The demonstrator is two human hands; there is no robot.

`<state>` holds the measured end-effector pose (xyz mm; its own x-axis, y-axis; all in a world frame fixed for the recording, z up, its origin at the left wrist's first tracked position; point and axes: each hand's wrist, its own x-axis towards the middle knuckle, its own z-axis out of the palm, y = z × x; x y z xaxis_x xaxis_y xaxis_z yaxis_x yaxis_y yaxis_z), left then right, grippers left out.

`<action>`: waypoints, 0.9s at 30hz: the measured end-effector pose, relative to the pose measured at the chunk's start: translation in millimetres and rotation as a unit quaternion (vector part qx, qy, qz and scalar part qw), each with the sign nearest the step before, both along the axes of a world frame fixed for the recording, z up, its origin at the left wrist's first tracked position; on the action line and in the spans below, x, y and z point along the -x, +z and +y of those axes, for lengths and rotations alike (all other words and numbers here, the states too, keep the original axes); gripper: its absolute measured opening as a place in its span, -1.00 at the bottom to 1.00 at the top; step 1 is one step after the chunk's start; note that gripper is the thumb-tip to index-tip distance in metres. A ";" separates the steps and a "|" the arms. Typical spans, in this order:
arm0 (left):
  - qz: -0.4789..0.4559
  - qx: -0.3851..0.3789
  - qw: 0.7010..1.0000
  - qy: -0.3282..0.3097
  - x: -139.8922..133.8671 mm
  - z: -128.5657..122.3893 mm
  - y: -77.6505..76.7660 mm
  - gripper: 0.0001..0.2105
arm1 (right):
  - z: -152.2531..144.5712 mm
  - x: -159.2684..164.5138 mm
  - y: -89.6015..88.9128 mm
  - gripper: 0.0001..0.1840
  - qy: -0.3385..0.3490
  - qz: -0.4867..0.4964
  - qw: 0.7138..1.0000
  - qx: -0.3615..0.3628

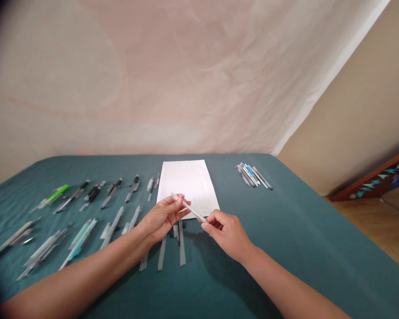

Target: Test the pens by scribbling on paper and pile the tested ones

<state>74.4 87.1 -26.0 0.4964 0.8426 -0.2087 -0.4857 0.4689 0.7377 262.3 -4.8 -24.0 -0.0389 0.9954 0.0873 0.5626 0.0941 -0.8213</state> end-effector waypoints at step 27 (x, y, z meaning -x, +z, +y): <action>0.058 -0.020 0.998 0.001 -2.8 -9.6 1.7 -0.78 | -0.8 5.5 0.4 -0.79 0.000 0.055 0.998 0.026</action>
<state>77.2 77.5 -24.3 0.4690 0.8525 -0.2310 -0.3966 0.4370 0.8073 256.8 -5.6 -23.6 -0.0325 0.9987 0.0385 0.4685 0.0492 -0.8821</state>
